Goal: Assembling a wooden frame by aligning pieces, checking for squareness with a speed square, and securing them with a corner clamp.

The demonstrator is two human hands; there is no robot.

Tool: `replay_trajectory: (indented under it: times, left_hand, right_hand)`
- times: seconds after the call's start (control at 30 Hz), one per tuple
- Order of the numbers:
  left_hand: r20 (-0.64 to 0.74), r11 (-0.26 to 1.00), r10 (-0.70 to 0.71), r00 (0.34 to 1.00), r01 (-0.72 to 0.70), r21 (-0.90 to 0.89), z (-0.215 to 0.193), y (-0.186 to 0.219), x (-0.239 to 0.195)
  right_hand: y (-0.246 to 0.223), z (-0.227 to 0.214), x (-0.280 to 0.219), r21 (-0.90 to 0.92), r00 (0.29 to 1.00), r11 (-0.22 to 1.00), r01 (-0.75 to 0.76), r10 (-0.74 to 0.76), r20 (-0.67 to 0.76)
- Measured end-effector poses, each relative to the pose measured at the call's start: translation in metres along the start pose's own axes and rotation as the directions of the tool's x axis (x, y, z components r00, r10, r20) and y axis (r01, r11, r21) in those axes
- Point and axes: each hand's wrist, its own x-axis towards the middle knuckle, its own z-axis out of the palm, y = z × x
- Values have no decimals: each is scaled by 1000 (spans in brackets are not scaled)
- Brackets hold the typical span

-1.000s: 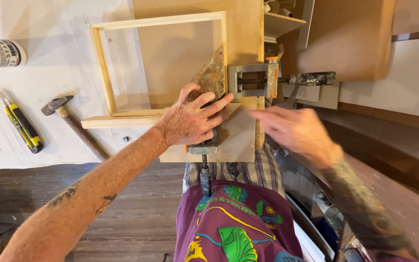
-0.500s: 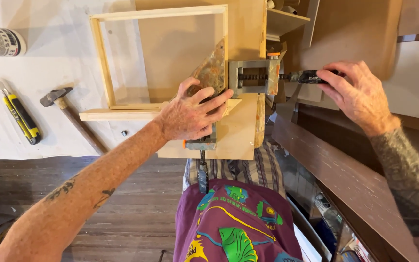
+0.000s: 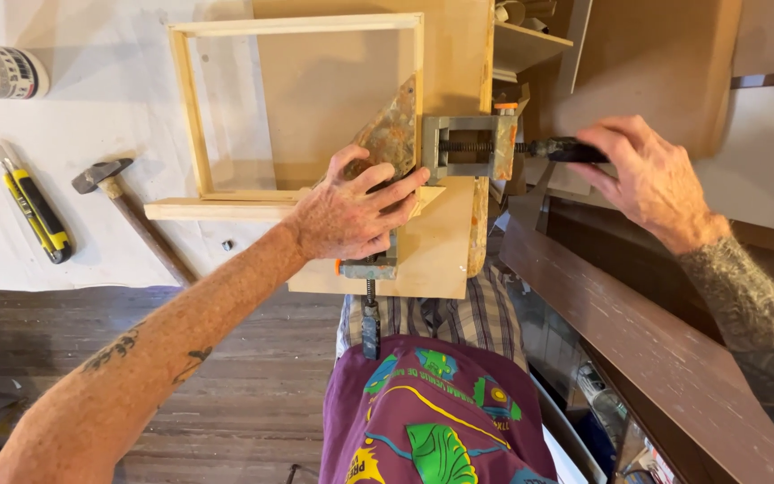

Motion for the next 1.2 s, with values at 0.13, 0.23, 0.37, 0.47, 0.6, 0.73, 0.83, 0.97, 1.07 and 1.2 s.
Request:
replay_trajectory:
  times: [0.13,0.23,0.37,0.47,0.6,0.73,0.83,0.97,1.07,1.2]
  left_hand:
    - [7,1000,3,1000,-3,9,3,0,-1]
    - [5,1000,8,1000,-8,6,2,0,0]
    - [-20,1000,-7,1000,7,-18,0,2,1]
    - [-30,1000,-18,999,17,-20,1,0,3]
    - [-19,999,-16,1000,15,-31,1,2,1]
    - [-18,999,-22,1000,21,-31,4,2,-1]
    - [-2,1000,-21,1000,21,-23,4,1,-1]
    - [-4,1000,-12,1000,12,-10,2,1,0]
    - [-16,1000,-20,1000,19,-18,2,1,1]
    - [-11,1000,-20,1000,20,-22,3,1,0]
  right_hand:
    - [21,20,-4,24,996,996,84,-84,11]
    - [26,19,4,99,990,995,24,-37,137]
    - [0,-13,36,648,636,63,-759,286,717]
    - [-4,-7,26,476,823,676,-562,402,401]
    - [4,9,6,-37,994,995,95,-97,-47]
    - [15,10,16,1,992,992,126,-126,1]
    - [22,11,29,401,957,895,-196,86,277]
    - [6,-17,52,484,541,244,-841,332,773]
    - [0,-10,33,359,839,785,-504,346,420]
    - [7,9,10,27,993,993,118,-118,-18]
